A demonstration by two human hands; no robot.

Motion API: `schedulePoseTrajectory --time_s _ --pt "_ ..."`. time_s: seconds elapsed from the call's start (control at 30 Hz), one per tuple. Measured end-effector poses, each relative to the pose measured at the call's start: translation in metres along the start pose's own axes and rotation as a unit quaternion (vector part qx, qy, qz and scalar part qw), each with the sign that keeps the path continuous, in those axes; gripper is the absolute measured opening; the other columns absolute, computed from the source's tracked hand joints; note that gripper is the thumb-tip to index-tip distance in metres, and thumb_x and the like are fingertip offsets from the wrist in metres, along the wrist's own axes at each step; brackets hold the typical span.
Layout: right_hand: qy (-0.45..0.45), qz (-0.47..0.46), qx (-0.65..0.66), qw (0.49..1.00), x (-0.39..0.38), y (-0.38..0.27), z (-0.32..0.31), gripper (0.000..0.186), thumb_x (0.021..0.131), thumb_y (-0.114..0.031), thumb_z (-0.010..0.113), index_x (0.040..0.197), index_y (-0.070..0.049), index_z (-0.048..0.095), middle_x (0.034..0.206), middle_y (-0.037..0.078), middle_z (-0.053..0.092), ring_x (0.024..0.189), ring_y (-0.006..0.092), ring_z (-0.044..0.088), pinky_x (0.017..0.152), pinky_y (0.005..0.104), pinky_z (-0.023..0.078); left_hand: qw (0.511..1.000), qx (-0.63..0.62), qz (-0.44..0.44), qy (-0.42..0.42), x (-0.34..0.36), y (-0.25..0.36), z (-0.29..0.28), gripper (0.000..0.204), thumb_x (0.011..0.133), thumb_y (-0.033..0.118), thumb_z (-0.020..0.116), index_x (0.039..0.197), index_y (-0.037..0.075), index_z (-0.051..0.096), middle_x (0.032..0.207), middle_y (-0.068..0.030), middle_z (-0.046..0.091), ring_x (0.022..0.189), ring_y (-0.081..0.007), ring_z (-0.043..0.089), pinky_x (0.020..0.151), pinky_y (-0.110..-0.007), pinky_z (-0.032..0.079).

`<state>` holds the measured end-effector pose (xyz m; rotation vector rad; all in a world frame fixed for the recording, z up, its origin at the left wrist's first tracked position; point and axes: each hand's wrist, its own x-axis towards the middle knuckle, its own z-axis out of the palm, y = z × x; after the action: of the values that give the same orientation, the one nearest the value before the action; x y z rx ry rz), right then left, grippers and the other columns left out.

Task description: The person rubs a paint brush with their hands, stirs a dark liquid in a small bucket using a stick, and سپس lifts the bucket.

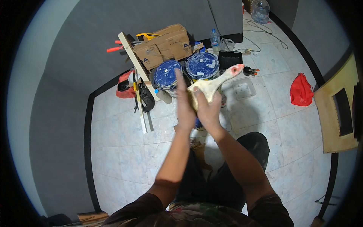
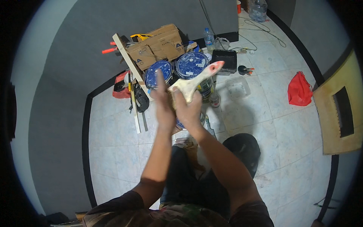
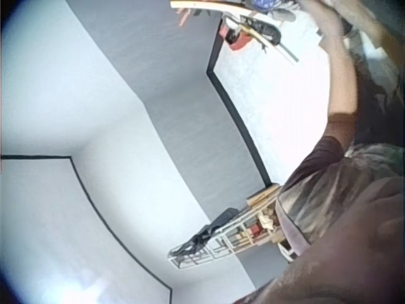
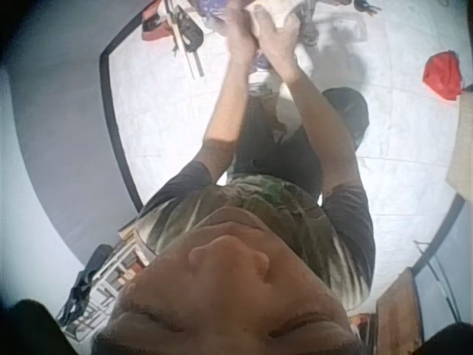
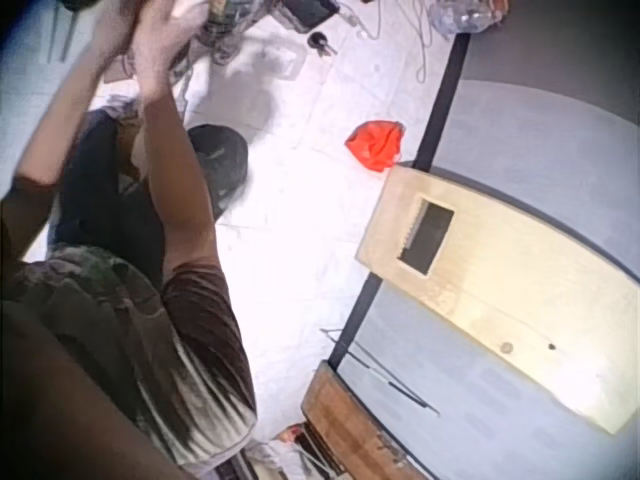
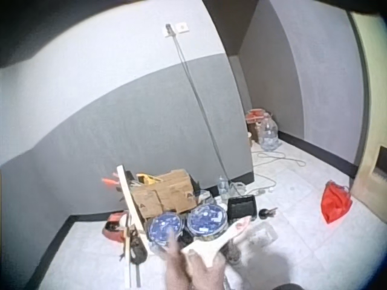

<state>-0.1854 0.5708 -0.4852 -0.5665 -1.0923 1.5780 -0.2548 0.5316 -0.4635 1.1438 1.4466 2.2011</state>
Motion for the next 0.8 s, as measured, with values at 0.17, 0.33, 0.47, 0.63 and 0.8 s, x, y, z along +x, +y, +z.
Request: schedulePoseTrajectory --time_s 0.17,0.33,0.47,0.63,0.8 --pt "0.126 0.052 -0.116 0.984 0.048 0.014 -0.027 0.032 0.100 -0.022 0.071 0.114 0.007 0.069 0.102 0.014 0.075 0.090 0.0238 0.073 0.076 0.0365 0.057 0.977 -0.015 -0.082 -0.196 -0.091 0.009 0.027 0.087 0.114 0.061 0.016 0.170 -0.003 0.001 0.180 -0.0146 -0.001 0.166 -0.0270 -0.002 0.132 -0.040 -0.002" --pt "0.086 0.170 -0.018 0.982 0.035 0.008 -0.013 0.036 0.099 -0.026 0.072 0.115 0.006 0.071 0.103 0.015 0.076 0.092 0.0211 0.073 0.079 0.0381 0.057 0.995 0.038 -0.036 -0.086 -0.080 -0.010 0.001 0.093 0.111 0.069 0.018 0.171 0.000 0.000 0.180 -0.0159 -0.003 0.166 -0.0287 -0.002 0.132 -0.041 -0.001" --pt "-0.137 0.217 0.034 0.966 -0.025 -0.002 0.018 0.036 0.097 -0.022 0.077 0.120 0.004 0.069 0.109 0.011 0.075 0.097 0.0188 0.073 0.079 0.0341 0.057 0.997 -0.005 -0.017 0.081 0.020 0.014 -0.060 0.097 0.109 0.073 0.020 0.171 0.001 0.003 0.180 -0.0179 0.002 0.166 -0.0299 0.002 0.133 -0.040 0.004" --pt "-0.086 0.295 0.108 0.946 -0.008 -0.028 -0.006 0.035 0.096 -0.025 0.076 0.121 -0.004 0.066 0.097 0.005 0.072 0.084 0.0130 0.071 0.057 0.0315 0.053 0.994 -0.021 0.012 0.108 0.059 0.025 -0.094 0.092 0.110 0.070 0.025 0.171 0.002 0.014 0.177 -0.0193 0.018 0.164 -0.0307 0.014 0.133 -0.043 0.008" --pt "-0.074 0.250 0.101 0.960 0.023 -0.029 -0.019 0.028 0.100 -0.026 0.071 0.118 -0.005 0.070 0.097 0.003 0.073 0.077 0.0083 0.069 0.058 0.0262 0.049 0.991 0.042 -0.122 -0.018 0.000 0.029 -0.079 0.067 0.110 0.032 0.060 0.162 -0.004 0.037 0.159 -0.0192 0.050 0.135 -0.0255 0.060 0.111 -0.039 0.049"
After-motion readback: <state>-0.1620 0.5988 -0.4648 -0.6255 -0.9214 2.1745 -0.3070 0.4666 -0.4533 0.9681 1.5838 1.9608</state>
